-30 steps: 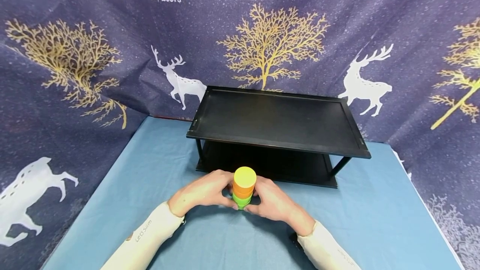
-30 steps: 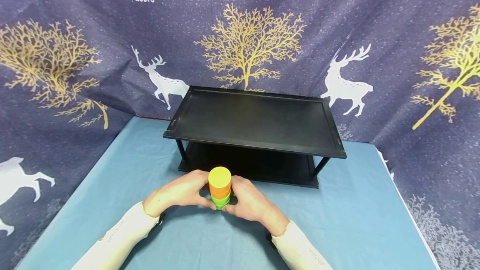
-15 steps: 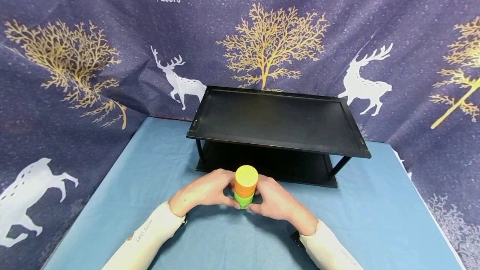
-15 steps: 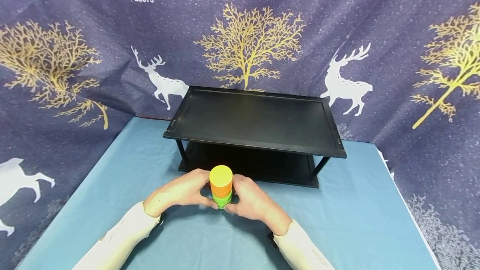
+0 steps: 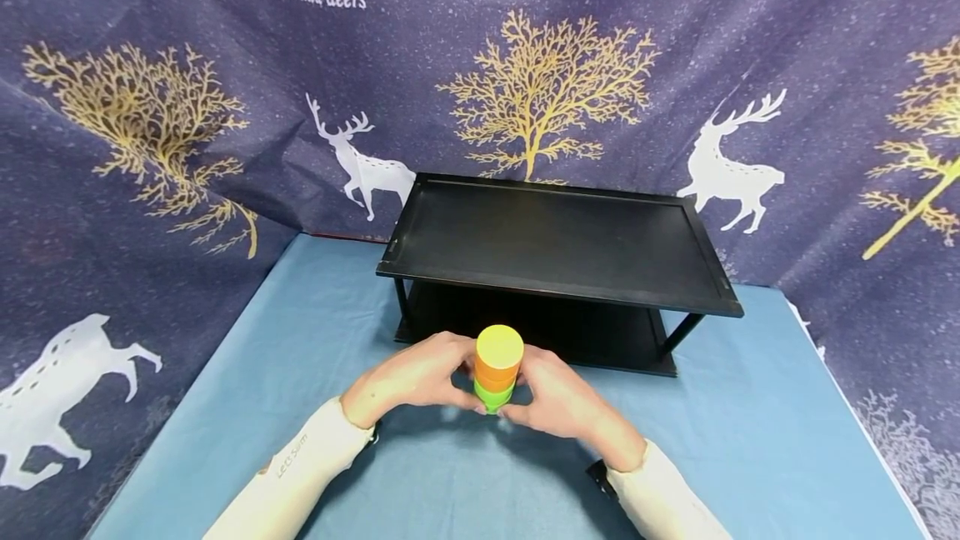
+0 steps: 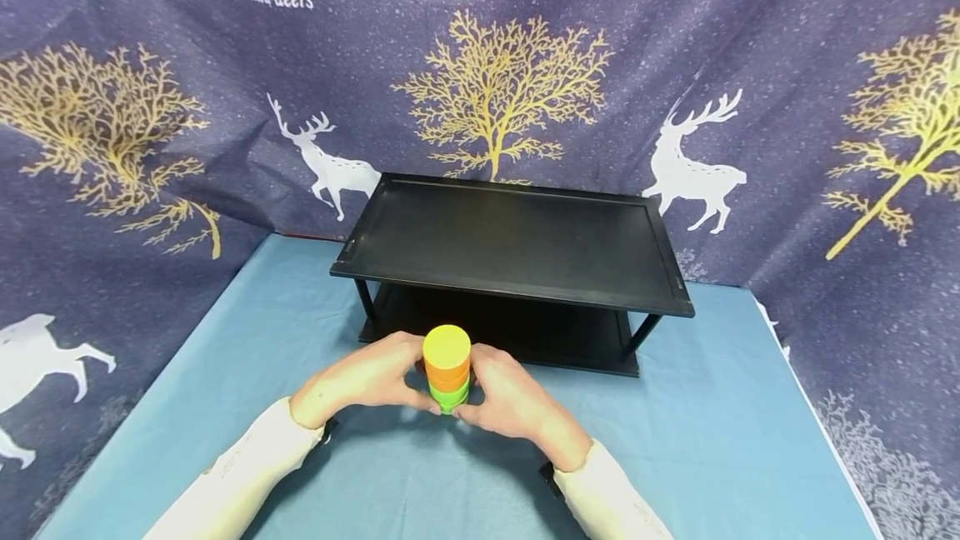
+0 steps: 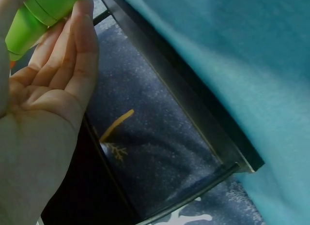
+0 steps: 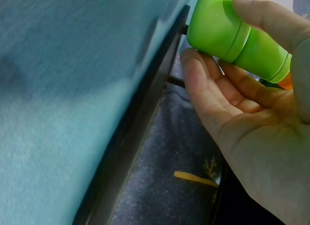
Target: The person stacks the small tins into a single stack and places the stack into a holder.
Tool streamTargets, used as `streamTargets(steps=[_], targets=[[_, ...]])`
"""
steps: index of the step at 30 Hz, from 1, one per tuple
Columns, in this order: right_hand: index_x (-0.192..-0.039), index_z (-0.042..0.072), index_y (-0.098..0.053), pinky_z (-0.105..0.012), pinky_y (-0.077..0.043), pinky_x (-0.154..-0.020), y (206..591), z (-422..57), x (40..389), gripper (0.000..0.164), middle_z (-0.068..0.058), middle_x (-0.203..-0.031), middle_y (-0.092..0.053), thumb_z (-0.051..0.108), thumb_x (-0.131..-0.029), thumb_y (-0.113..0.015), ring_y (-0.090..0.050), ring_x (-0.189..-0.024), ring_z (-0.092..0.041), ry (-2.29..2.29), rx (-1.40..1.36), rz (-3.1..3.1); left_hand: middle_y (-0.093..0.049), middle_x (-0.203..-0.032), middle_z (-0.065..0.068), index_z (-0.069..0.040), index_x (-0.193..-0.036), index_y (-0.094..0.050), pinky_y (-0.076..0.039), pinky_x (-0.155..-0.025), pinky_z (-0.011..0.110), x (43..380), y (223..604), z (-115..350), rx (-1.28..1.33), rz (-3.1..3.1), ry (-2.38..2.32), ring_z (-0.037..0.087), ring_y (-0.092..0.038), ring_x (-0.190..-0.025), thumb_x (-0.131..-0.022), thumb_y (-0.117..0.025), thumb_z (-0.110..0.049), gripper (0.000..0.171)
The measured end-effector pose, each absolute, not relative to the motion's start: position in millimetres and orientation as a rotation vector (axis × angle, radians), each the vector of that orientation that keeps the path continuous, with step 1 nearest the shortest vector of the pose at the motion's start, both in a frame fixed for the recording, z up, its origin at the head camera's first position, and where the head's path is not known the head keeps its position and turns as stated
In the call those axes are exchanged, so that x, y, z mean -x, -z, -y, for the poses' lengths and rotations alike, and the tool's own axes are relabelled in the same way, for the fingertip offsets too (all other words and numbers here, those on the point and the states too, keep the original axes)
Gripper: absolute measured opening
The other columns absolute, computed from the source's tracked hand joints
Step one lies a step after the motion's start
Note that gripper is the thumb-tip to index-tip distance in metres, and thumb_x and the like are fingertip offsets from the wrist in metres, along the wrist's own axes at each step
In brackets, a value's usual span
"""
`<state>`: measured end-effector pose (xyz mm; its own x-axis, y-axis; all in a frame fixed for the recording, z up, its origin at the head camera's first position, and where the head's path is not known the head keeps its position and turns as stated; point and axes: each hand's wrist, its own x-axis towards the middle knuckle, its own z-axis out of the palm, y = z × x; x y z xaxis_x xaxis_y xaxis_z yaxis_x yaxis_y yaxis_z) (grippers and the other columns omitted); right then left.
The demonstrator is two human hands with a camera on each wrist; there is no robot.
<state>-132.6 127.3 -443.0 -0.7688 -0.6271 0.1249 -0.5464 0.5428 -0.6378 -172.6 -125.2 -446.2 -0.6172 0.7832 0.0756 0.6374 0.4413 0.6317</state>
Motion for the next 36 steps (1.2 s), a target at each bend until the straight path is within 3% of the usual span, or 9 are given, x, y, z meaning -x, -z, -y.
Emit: streamTargets(steps=[13, 21, 26, 33, 36], targets=[[-0.126, 0.021, -0.067, -0.037, -0.062, -0.087, 421.7, -138.2, 129.1, 0.051, 0.01, -0.117, -0.069, 0.014, -0.082, -0.093, -0.066, -0.101, -0.008, 1.037, 1.051, -2.66, -0.072, -0.101, -0.019, -0.022, -0.118, -0.071, -0.059, -0.087, 0.023, 176.1, 426.5, 114.6, -1.29, -2.454, -0.905, 0.014, -0.072, -0.093, -0.08, -0.095, -0.042, 0.049], [-0.126, 0.022, -0.067, -0.038, -0.062, -0.086, 407.5, -144.9, 127.6, 0.052, 0.012, -0.118, -0.07, 0.014, -0.082, -0.093, -0.066, -0.101, -0.007, 1.031, 1.049, -2.651, -0.072, -0.099, -0.019, -0.021, -0.116, -0.072, -0.057, -0.086, 0.019, 176.9, 414.4, 109.2, -1.326, -2.424, -0.917, 0.016, -0.072, -0.093, -0.08, -0.095, -0.04, 0.047], [-0.123, 0.024, -0.068, -0.038, -0.062, -0.085, 398.4, -148.9, 125.8, 0.05, 0.015, -0.116, -0.07, 0.016, -0.081, -0.094, -0.065, -0.099, -0.006, 1.035, 1.047, -2.658, -0.072, -0.099, -0.02, -0.021, -0.116, -0.072, -0.057, -0.086, 0.018, 176.1, 404.6, 105.7, -1.35, -2.428, -0.904, 0.006, -0.069, -0.09, -0.08, -0.095, -0.04, 0.047], [-0.122, 0.025, -0.068, -0.034, -0.061, -0.087, 384.9, -152.6, 124.3, 0.049, 0.018, -0.115, -0.069, 0.019, -0.081, -0.094, -0.065, -0.1, -0.005, 1.021, 1.022, -2.659, -0.072, -0.102, -0.018, -0.02, -0.118, -0.072, -0.057, -0.088, 0.019, 174.2, 392.0, 102.5, -1.356, -2.406, -0.916, 0.016, -0.072, -0.094, -0.08, -0.095, -0.037, 0.048], [-0.123, 0.026, -0.067, -0.035, -0.062, -0.087, 380.3, -154.8, 124.3, 0.051, 0.018, -0.116, -0.069, 0.018, -0.081, -0.094, -0.066, -0.101, -0.005, 1.035, 1.022, -2.649, -0.072, -0.102, -0.019, -0.02, -0.118, -0.071, -0.058, -0.088, 0.021, 174.6, 387.2, 100.9, -1.357, -2.406, -0.92, 0.012, -0.071, -0.093, -0.08, -0.096, -0.036, 0.048]])
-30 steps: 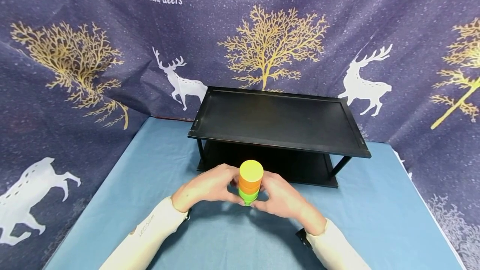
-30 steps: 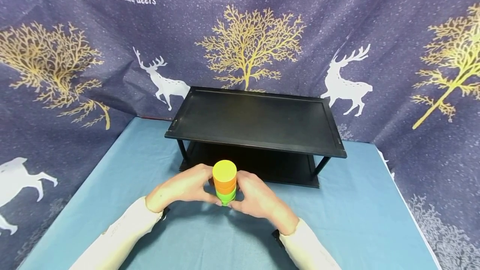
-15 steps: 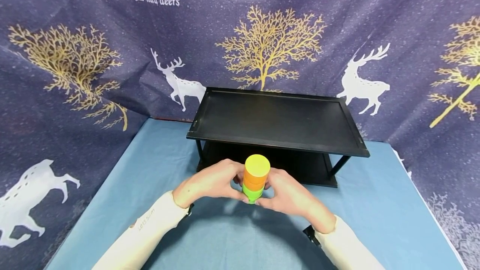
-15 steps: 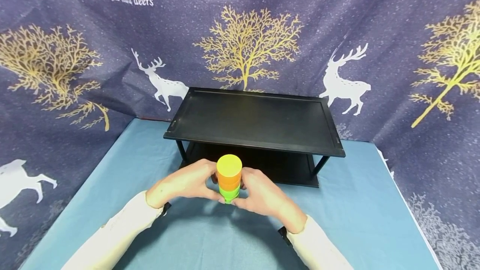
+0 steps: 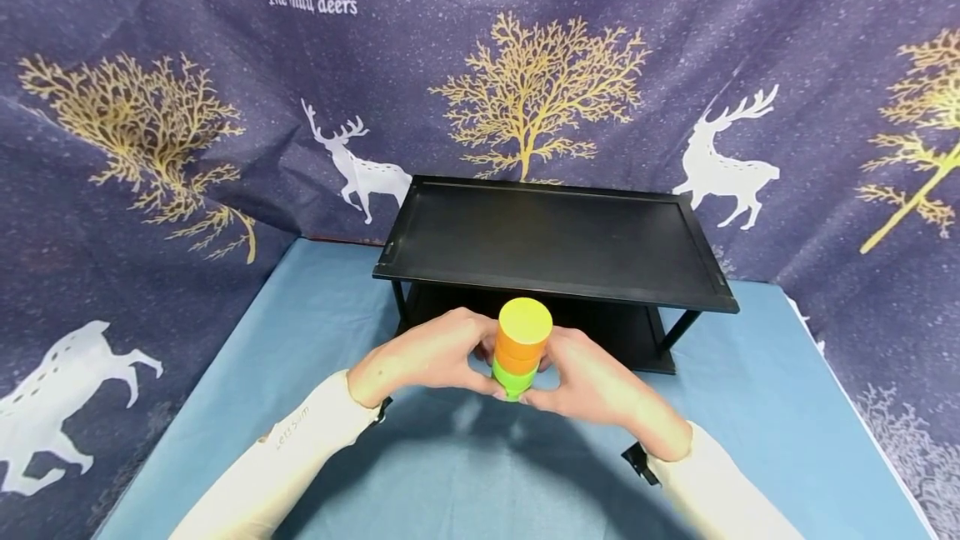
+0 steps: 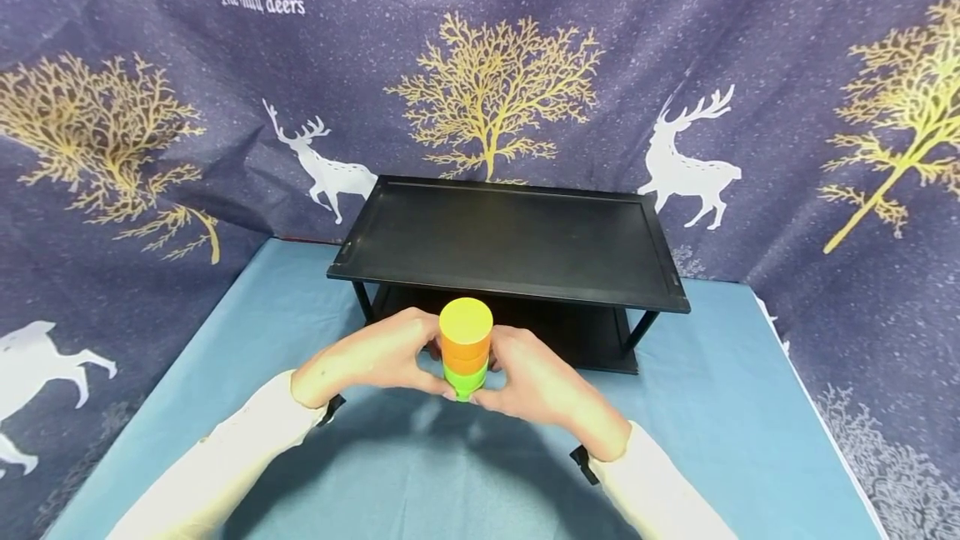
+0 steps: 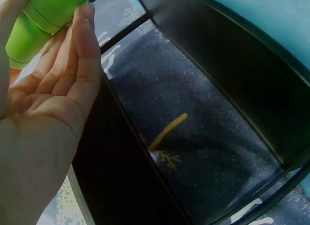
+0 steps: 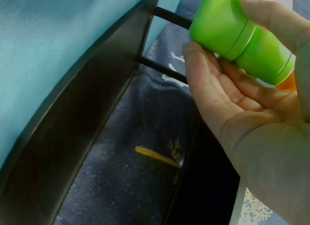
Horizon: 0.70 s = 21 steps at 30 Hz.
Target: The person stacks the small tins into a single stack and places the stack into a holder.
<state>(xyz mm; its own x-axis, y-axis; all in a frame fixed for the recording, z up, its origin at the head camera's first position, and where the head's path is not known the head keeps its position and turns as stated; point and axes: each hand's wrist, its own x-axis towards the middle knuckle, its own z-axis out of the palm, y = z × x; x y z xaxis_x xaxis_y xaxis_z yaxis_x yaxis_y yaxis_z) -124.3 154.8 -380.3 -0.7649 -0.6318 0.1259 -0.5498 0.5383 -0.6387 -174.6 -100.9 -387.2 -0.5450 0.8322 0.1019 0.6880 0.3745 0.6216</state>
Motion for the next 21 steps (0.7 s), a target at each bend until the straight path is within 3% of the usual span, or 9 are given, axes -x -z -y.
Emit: streamTargets(steps=[6, 9, 15, 21], targets=[[-0.124, 0.028, -0.066, -0.029, -0.06, -0.087, 369.9, -157.2, 123.5, 0.052, 0.019, -0.116, -0.068, 0.02, -0.081, -0.094, -0.066, -0.1, -0.003, 1.015, 1.003, -2.656, -0.073, -0.099, -0.02, -0.02, -0.118, -0.07, -0.061, -0.088, 0.029, 175.8, 377.1, 98.3, -1.346, -2.379, -0.933, -0.002, -0.067, -0.089, -0.08, -0.096, -0.034, 0.049], [-0.123, 0.028, -0.066, -0.028, -0.06, -0.087, 363.7, -158.2, 122.8, 0.052, 0.02, -0.116, -0.068, 0.02, -0.081, -0.094, -0.066, -0.1, -0.003, 1.016, 0.984, -2.647, -0.073, -0.097, -0.021, -0.02, -0.117, -0.07, -0.061, -0.088, 0.031, 175.3, 372.0, 96.9, -1.351, -2.374, -0.933, -0.002, -0.067, -0.087, -0.08, -0.097, -0.034, 0.048], [-0.124, 0.027, -0.066, -0.029, -0.06, -0.088, 351.1, -161.2, 122.5, 0.052, 0.02, -0.115, -0.069, 0.019, -0.081, -0.095, -0.066, -0.101, -0.004, 1.02, 0.977, -2.626, -0.072, -0.093, -0.022, -0.021, -0.116, -0.071, -0.058, -0.084, 0.022, 173.6, 360.9, 94.7, -1.38, -2.377, -0.928, -0.002, -0.067, -0.084, -0.079, -0.097, -0.034, 0.046], [-0.124, 0.027, -0.066, -0.028, -0.06, -0.087, 338.1, -162.1, 122.8, 0.053, 0.019, -0.114, -0.069, 0.018, -0.08, -0.095, -0.067, -0.098, -0.004, 1.016, 1.012, -2.614, -0.072, -0.092, -0.022, -0.021, -0.116, -0.07, -0.057, -0.083, 0.02, 172.5, 348.6, 93.4, -1.387, -2.394, -0.914, 0.002, -0.068, -0.084, -0.078, -0.097, -0.036, 0.048]])
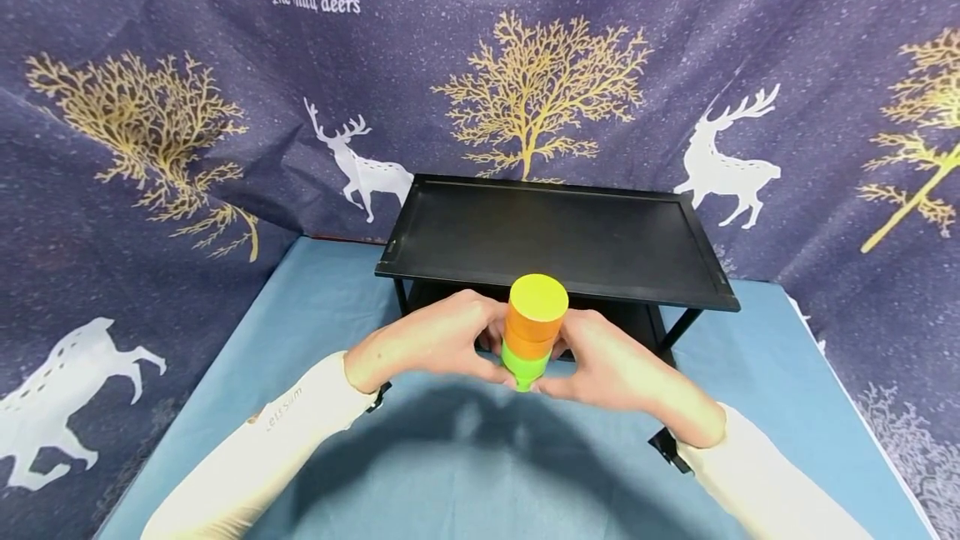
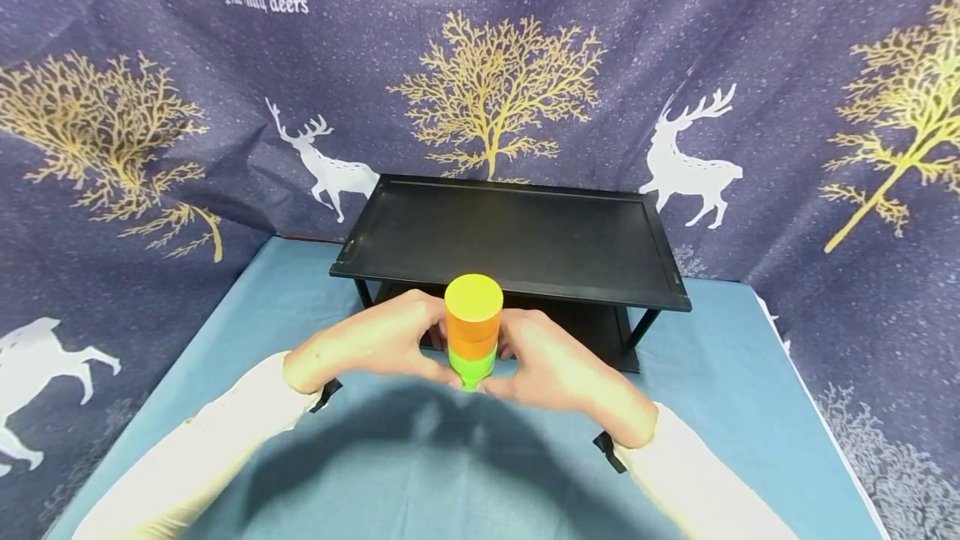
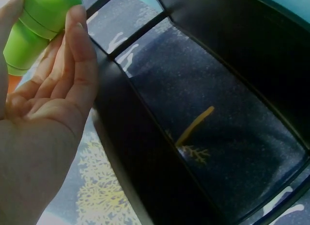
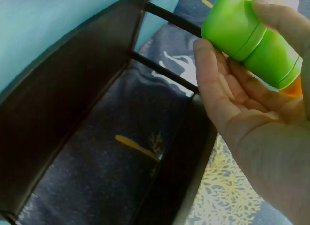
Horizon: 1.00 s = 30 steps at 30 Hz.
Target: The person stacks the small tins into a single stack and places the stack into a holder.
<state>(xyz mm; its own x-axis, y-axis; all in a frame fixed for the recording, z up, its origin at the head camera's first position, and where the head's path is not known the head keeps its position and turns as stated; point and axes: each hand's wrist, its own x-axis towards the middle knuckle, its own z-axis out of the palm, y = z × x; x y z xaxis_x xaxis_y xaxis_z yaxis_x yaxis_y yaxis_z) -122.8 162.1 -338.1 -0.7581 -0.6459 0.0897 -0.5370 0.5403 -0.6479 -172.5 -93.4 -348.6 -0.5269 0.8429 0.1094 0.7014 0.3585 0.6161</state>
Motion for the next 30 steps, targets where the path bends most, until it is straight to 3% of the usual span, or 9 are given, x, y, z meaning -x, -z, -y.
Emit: streamTargets(steps=[7, 30], targets=[[-0.126, 0.028, -0.064, -0.032, -0.061, -0.09, 322.7, -165.7, 124.4, 0.056, 0.018, -0.116, -0.068, 0.018, -0.081, -0.095, -0.067, -0.102, -0.004, 1.0, 1.014, -2.603, -0.072, -0.095, -0.02, -0.022, -0.119, -0.069, -0.059, -0.083, 0.022, 173.2, 332.7, 90.7, -1.379, -2.373, -0.91, 0.008, -0.07, -0.086, -0.079, -0.096, -0.038, 0.05], [-0.125, 0.021, -0.066, -0.033, -0.062, -0.087, 279.7, -177.0, 137.4, 0.053, 0.012, -0.114, -0.072, 0.021, -0.081, -0.095, -0.072, -0.095, -0.004, 0.931, 1.048, -2.686, -0.073, -0.093, -0.017, -0.019, -0.12, -0.07, -0.061, -0.082, 0.03, 190.3, 287.4, 78.6, -1.466, -2.401, -0.844, 0.002, -0.069, -0.084, -0.084, -0.092, -0.04, 0.047]])
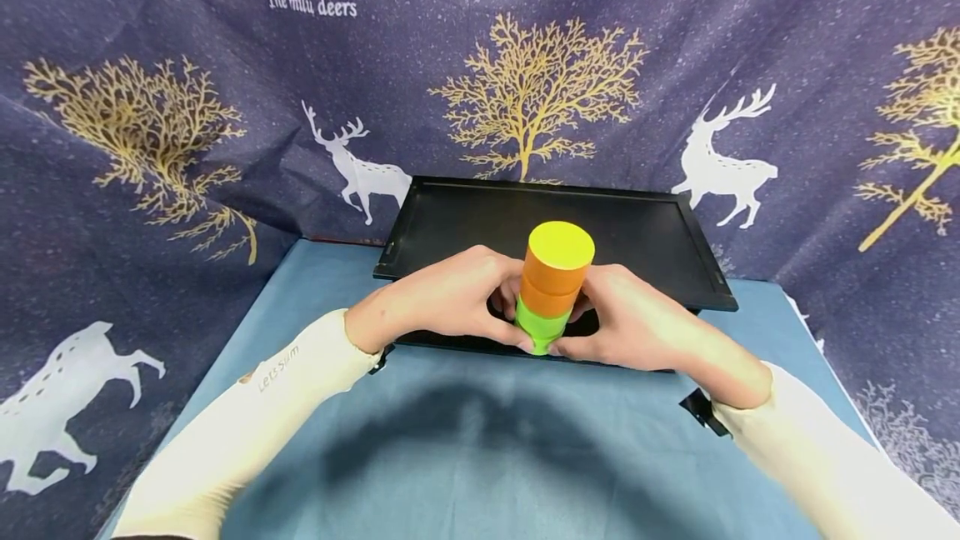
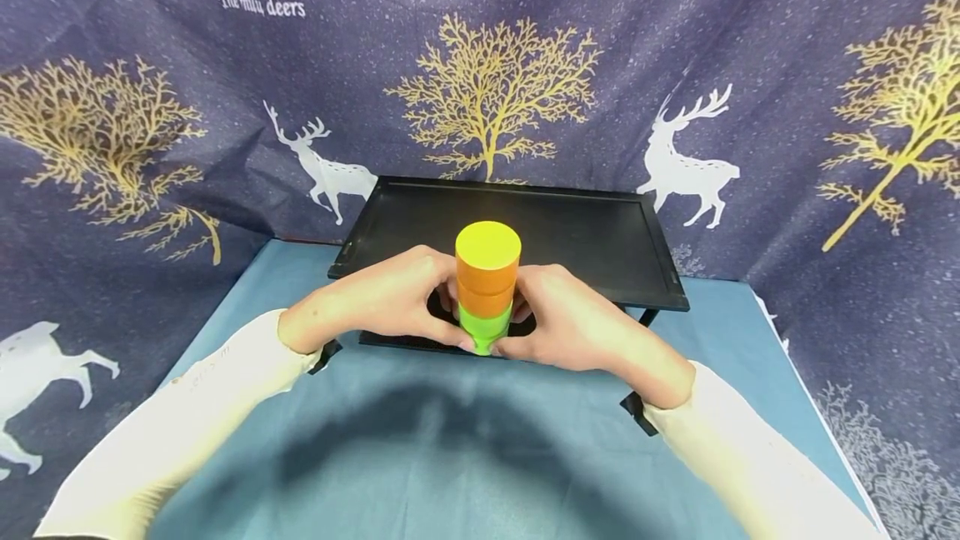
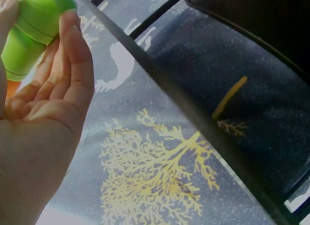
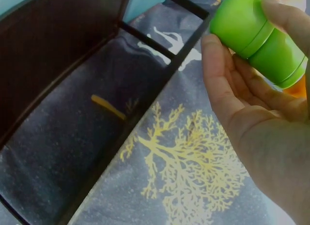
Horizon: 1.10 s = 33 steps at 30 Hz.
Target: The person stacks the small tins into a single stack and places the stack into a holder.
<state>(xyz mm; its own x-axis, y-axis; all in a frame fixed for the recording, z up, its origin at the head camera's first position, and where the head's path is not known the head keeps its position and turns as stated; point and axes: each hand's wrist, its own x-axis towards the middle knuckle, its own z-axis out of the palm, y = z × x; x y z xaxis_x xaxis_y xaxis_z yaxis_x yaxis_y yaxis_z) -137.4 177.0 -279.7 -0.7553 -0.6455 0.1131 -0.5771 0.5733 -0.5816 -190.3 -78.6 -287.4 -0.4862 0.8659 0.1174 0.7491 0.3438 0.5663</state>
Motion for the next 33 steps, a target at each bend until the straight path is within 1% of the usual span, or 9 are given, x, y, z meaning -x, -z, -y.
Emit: streamTargets(steps=[2, 6, 10, 17, 23, 26, 33], targets=[[-0.125, 0.02, -0.066, -0.035, -0.062, -0.088, 276.1, -177.8, 140.2, 0.052, 0.01, -0.113, -0.072, 0.021, -0.082, -0.095, -0.073, -0.094, -0.005, 0.929, 1.044, -2.685, -0.074, -0.092, -0.016, -0.018, -0.12, -0.07, -0.061, -0.082, 0.028, 192.1, 283.5, 77.2, -1.463, -2.405, -0.841, 0.001, -0.069, -0.083, -0.084, -0.092, -0.04, 0.047], [-0.124, 0.018, -0.065, -0.035, -0.063, -0.087, 269.5, -179.4, 145.0, 0.053, 0.008, -0.113, -0.073, 0.017, -0.08, -0.095, -0.073, -0.093, -0.006, 0.93, 1.033, -2.699, -0.074, -0.091, -0.017, -0.018, -0.12, -0.07, -0.06, -0.081, 0.026, 197.7, 276.9, 74.4, -1.469, -2.408, -0.841, 0.001, -0.069, -0.082, -0.085, -0.092, -0.038, 0.045], [-0.126, 0.017, -0.065, -0.035, -0.062, -0.087, 265.4, -182.0, 149.4, 0.054, 0.006, -0.115, -0.073, 0.016, -0.08, -0.095, -0.075, -0.093, -0.008, 0.93, 1.012, -2.711, -0.076, -0.091, -0.016, -0.017, -0.12, -0.07, -0.061, -0.08, 0.027, 205.0, 272.6, 71.4, -1.491, -2.39, -0.854, 0.002, -0.071, -0.082, -0.085, -0.092, -0.037, 0.046], [-0.126, 0.013, -0.065, -0.04, -0.063, -0.088, 261.0, -186.6, 160.9, 0.055, 0.002, -0.117, -0.074, 0.015, -0.08, -0.095, -0.077, -0.093, -0.015, 0.908, 0.969, -2.745, -0.076, -0.094, -0.016, -0.017, -0.123, -0.07, -0.061, -0.082, 0.027, 218.0, 267.8, 66.8, -1.481, -2.391, -0.857, 0.001, -0.071, -0.085, -0.086, -0.091, -0.036, 0.047], [-0.125, 0.008, -0.068, -0.046, -0.062, -0.091, 258.6, -188.7, 171.7, 0.052, -0.004, -0.118, -0.074, 0.02, -0.081, -0.094, -0.078, -0.096, -0.02, 0.901, 0.933, -2.755, -0.078, -0.096, -0.013, -0.014, -0.124, -0.069, -0.062, -0.083, 0.031, 228.5, 268.4, 65.2, -1.481, -2.378, -0.892, 0.003, -0.073, -0.085, -0.086, -0.091, -0.033, 0.048], [-0.124, 0.006, -0.069, -0.047, -0.061, -0.092, 258.2, -189.5, 175.9, 0.051, -0.006, -0.118, -0.075, 0.021, -0.083, -0.094, -0.078, -0.097, -0.021, 0.907, 0.925, -2.756, -0.078, -0.096, -0.012, -0.013, -0.125, -0.069, -0.062, -0.084, 0.032, 232.6, 268.0, 64.3, -1.486, -2.366, -0.911, 0.004, -0.073, -0.085, -0.087, -0.091, -0.032, 0.048], [-0.126, 0.004, -0.067, -0.047, -0.061, -0.094, 257.8, -191.0, 188.2, 0.052, -0.009, -0.119, -0.074, 0.018, -0.083, -0.093, -0.077, -0.099, -0.021, 0.916, 0.888, -2.758, -0.078, -0.096, -0.01, -0.012, -0.126, -0.069, -0.061, -0.083, 0.029, 242.7, 267.3, 61.7, -1.458, -2.368, -0.936, 0.007, -0.074, -0.086, -0.088, -0.089, -0.03, 0.047]])
